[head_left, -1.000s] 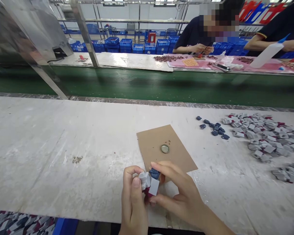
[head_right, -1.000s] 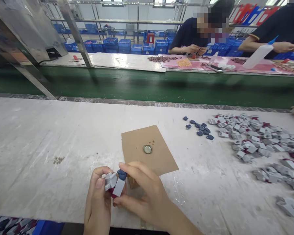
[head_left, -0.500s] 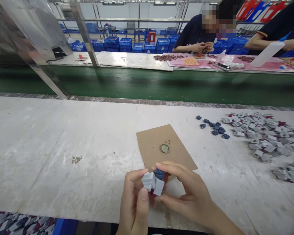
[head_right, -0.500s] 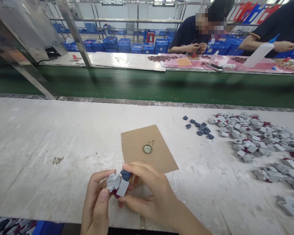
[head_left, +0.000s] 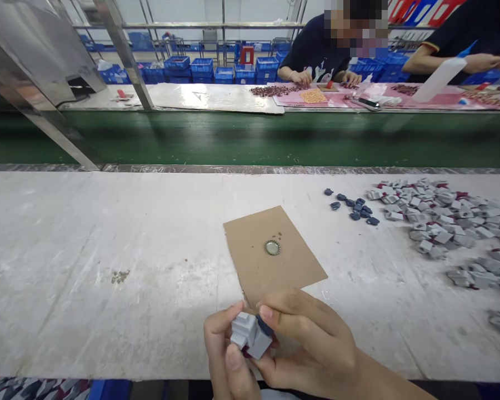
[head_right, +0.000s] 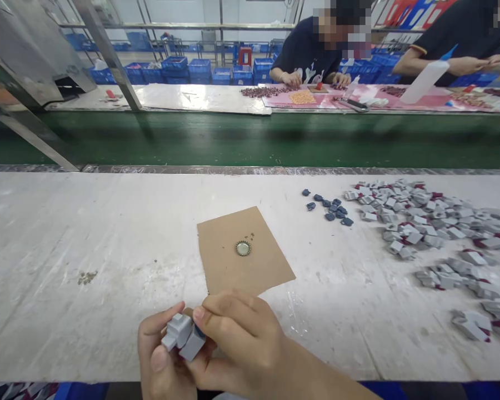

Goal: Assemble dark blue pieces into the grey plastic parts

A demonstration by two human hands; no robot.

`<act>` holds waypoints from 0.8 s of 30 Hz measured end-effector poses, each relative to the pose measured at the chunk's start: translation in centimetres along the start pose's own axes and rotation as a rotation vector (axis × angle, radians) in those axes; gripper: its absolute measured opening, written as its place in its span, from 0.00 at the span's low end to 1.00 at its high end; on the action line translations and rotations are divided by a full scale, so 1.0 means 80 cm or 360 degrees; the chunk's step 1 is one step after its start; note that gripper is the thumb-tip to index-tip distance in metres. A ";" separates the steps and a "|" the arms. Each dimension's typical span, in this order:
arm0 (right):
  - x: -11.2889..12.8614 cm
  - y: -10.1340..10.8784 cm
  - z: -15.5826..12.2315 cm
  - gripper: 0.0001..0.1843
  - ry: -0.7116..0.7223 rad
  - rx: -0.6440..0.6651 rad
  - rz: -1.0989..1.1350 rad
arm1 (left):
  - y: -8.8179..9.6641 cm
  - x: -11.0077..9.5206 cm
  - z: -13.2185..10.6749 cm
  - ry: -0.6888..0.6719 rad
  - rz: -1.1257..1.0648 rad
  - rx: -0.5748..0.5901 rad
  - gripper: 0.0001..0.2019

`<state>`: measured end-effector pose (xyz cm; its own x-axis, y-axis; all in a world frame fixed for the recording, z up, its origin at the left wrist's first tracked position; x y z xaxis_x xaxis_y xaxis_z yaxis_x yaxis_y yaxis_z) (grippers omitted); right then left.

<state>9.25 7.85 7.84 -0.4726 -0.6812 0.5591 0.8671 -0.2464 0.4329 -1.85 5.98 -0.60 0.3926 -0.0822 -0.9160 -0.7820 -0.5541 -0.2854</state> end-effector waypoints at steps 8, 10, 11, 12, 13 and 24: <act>-0.026 -0.013 -0.005 0.22 -0.0270 0.0152 0.0137 | -0.016 0.042 0.015 0.0634 -0.0246 -0.0046 0.10; -0.041 -0.012 -0.002 0.20 -0.0479 0.0237 0.0362 | -0.022 0.042 0.018 0.0703 -0.0222 0.0008 0.12; -0.051 -0.011 -0.001 0.17 -0.0627 0.0245 0.0470 | -0.024 0.040 0.018 0.0709 -0.0215 0.0045 0.12; -0.063 -0.009 0.000 0.16 -0.0806 0.0212 0.0552 | -0.027 0.038 0.018 0.0714 -0.0206 0.0088 0.11; -0.076 -0.007 0.000 0.18 -0.0994 0.0137 0.0613 | -0.030 0.038 0.017 0.0713 -0.0199 0.0134 0.11; -0.069 -0.093 -0.006 0.22 -0.2159 0.0407 0.1315 | -0.035 -0.013 0.013 -0.0260 0.0199 0.0202 0.14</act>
Point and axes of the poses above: each hand's wrist, its own z-axis towards the middle knuckle, its own y-axis out of the back of the hand, x = y × z, the point moved 9 cm from there along z, towards the middle knuckle, and after that the axes turned 7 degrees about -x, right-handed, at the moved point
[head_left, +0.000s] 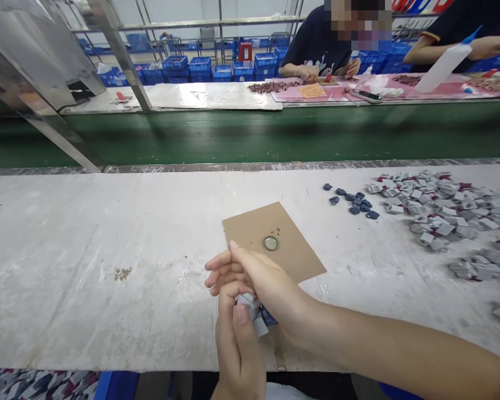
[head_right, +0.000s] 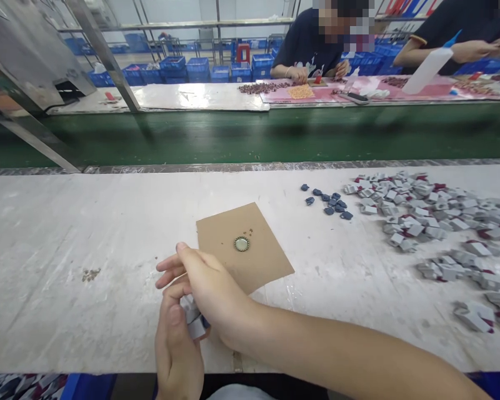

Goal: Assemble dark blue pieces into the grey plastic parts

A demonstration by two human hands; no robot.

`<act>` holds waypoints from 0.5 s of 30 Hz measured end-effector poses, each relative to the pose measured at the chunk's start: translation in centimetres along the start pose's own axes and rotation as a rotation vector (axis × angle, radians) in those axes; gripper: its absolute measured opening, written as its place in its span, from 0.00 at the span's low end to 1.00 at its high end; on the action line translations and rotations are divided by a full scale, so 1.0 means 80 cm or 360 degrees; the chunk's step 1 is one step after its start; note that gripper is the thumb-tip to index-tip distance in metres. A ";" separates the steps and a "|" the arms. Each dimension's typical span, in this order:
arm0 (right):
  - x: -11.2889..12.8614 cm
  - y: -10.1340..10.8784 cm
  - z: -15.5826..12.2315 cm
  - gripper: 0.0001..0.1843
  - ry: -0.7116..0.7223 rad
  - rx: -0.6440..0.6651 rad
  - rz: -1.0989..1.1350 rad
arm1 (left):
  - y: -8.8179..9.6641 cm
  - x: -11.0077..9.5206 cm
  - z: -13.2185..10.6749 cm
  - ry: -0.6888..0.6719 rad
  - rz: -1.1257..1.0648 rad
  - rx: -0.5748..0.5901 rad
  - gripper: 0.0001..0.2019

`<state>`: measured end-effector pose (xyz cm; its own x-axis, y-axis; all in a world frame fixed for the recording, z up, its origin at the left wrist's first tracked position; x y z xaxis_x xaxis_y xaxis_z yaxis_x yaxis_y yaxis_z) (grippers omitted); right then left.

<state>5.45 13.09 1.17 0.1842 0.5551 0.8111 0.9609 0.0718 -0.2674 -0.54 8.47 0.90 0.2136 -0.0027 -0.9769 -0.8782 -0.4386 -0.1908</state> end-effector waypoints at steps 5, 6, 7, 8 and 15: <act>-0.012 -0.017 -0.017 0.31 -0.0203 0.0117 0.0112 | 0.005 -0.032 -0.010 -0.0478 0.0020 -0.0104 0.13; -0.011 -0.015 -0.020 0.33 -0.0167 0.0097 0.0093 | 0.007 -0.031 -0.013 -0.0474 -0.0010 -0.0127 0.13; -0.010 -0.012 -0.023 0.35 -0.0111 0.0068 0.0061 | 0.008 -0.030 -0.016 -0.0456 -0.0022 -0.0146 0.13; -0.007 -0.008 -0.026 0.36 -0.0042 0.0045 0.0029 | 0.009 -0.028 -0.019 -0.0434 -0.0004 -0.0167 0.13; -0.009 -0.011 -0.036 0.37 0.0111 0.0023 -0.0143 | 0.023 -0.012 -0.027 -0.0174 0.0283 -0.0095 0.17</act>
<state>5.04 10.20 2.32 0.1122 0.4869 0.8662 0.9712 0.1309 -0.1994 -1.43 5.73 1.71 0.0070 0.0113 -0.9999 -0.8702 -0.4925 -0.0117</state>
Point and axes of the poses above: each hand's wrist, its own z-axis towards the middle knuckle, its own y-axis out of the back of the hand, x = y × z, the point moved 9 cm from there along z, towards the middle knuckle, and after that the axes turned 7 degrees about -x, right-handed, at the moved point
